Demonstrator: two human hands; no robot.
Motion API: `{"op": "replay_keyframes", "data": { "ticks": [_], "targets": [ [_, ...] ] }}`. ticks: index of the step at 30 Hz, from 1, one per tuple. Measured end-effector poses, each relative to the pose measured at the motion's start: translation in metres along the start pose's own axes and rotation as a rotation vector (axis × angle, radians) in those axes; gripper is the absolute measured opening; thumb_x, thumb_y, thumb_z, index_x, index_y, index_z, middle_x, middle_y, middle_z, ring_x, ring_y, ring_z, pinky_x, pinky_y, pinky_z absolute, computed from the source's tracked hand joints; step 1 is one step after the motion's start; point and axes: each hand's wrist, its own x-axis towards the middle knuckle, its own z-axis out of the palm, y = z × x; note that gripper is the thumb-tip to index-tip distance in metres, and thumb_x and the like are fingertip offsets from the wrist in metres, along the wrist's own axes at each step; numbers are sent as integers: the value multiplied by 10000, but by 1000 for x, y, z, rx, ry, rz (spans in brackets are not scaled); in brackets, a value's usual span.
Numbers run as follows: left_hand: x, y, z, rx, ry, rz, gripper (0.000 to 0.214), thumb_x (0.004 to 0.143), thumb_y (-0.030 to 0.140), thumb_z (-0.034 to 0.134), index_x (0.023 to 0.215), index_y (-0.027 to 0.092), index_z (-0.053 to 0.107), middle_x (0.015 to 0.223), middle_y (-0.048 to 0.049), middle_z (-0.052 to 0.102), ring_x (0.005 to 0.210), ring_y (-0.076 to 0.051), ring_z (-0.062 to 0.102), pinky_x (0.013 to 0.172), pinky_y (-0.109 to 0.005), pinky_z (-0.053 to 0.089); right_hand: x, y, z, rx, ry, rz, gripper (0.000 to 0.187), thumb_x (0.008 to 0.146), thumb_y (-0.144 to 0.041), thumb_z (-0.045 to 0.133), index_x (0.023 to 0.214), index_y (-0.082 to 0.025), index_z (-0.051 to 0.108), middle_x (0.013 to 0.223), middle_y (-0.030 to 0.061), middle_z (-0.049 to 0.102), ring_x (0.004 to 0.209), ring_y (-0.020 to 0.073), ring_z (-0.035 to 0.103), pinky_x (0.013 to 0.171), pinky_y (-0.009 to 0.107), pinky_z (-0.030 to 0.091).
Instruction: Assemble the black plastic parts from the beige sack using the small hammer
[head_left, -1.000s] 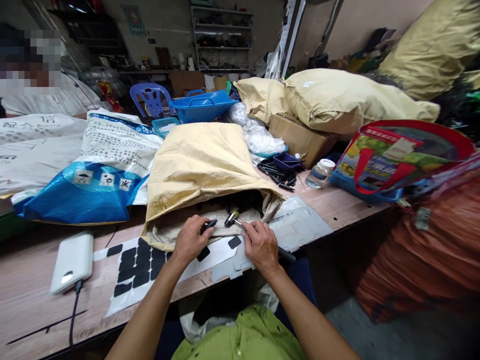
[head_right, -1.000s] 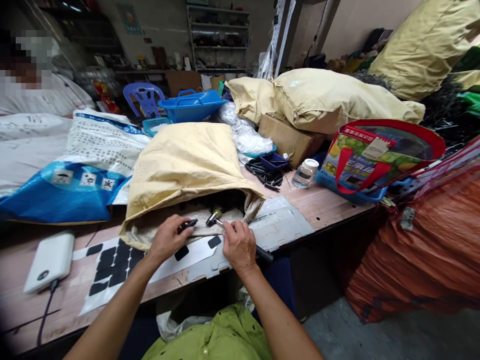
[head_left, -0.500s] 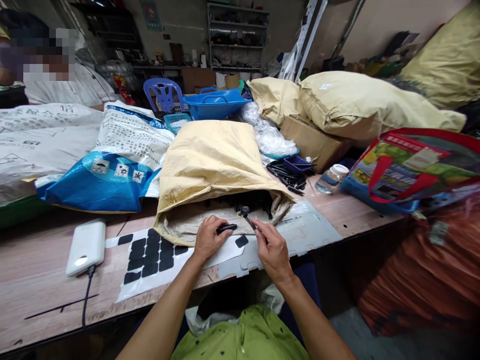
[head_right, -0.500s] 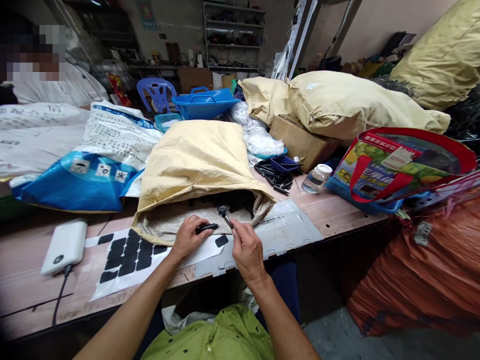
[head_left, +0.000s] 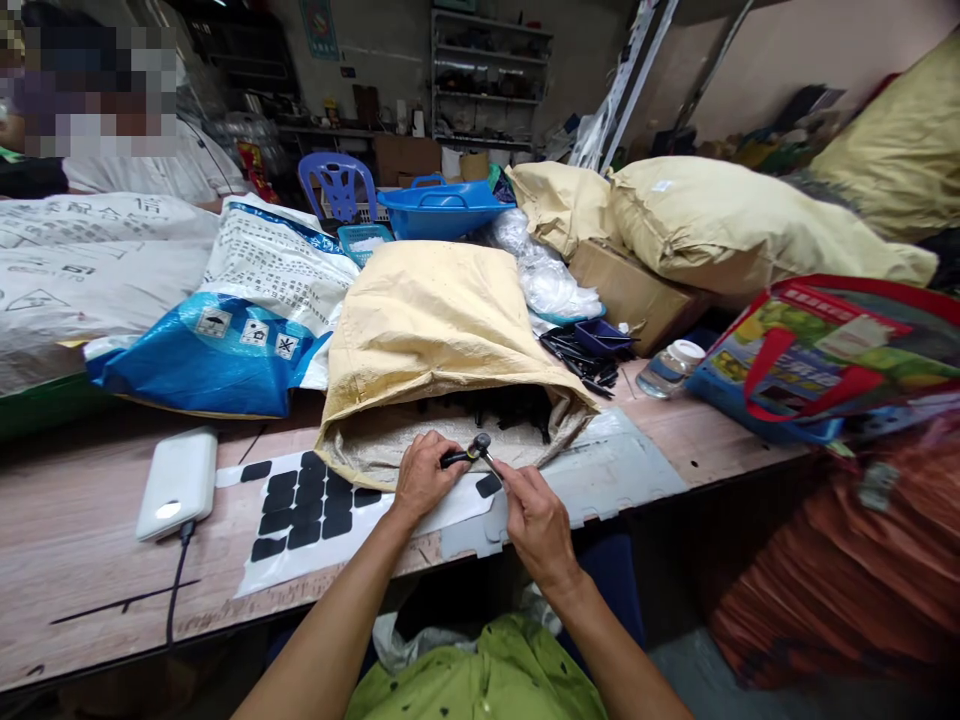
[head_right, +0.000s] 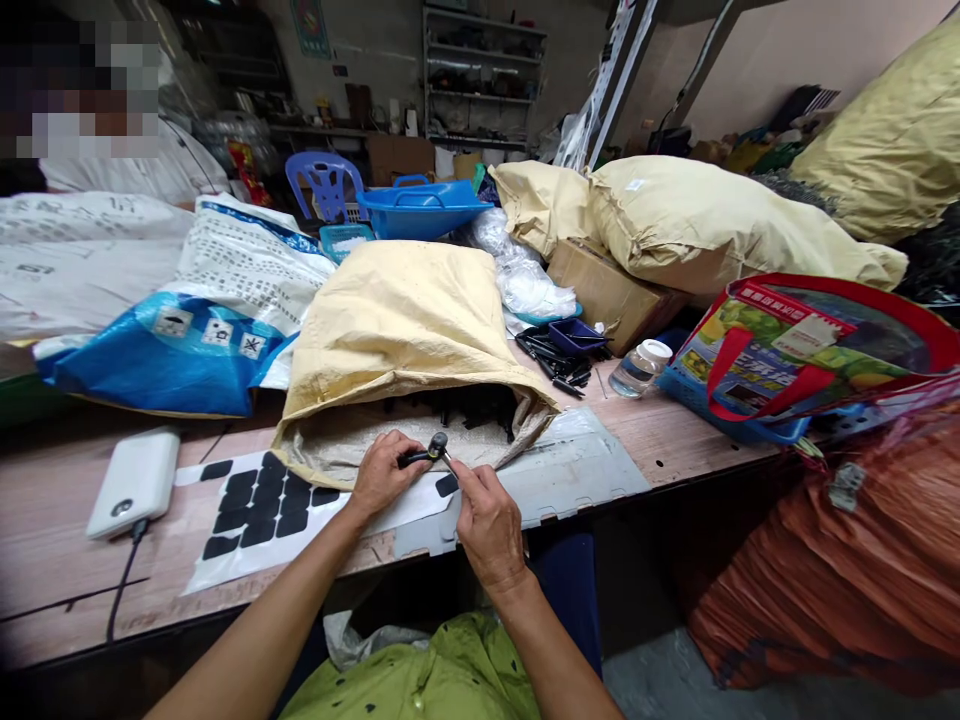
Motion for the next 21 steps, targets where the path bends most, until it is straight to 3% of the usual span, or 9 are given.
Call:
{"op": "replay_keyframes", "data": {
  "ticks": [5,10,16,21],
  "targets": [
    [0,-1,-1,-18,-7,16,169,823,289,764,984,241,750,951,-36,667,963,-235,580,873,-362,430,7,-13,-2,36,59,-32,428,1018,-139,423,1368,-242,648,994,71,658,929,190,648,867,285,526],
    [0,1,-3,-10,-5,1,95,815,289,762,890,234,741,895,-30,640,913,-226,570,828,-346,427,4,-17,7,-5,-34,-46,439,996,-110,425,1344,-240,659,947,58,654,882,179,651,814,258,524],
    [1,0,-3,-57,-6,4,160,768,211,744,926,233,733,935,-29,678,951,-233,587,867,-358,442,13,-1,2,-74,47,41,373,1006,-173,459,1304,-243,673,1010,57,677,933,189,652,850,270,499],
    [1,-1,-6,-103,-15,-19,188,728,178,727,909,227,721,945,-34,697,959,-249,598,876,-375,453,21,23,-2,-297,57,34,309,988,-158,490,1167,-238,729,938,61,671,885,211,587,787,308,448]
  ]
}}
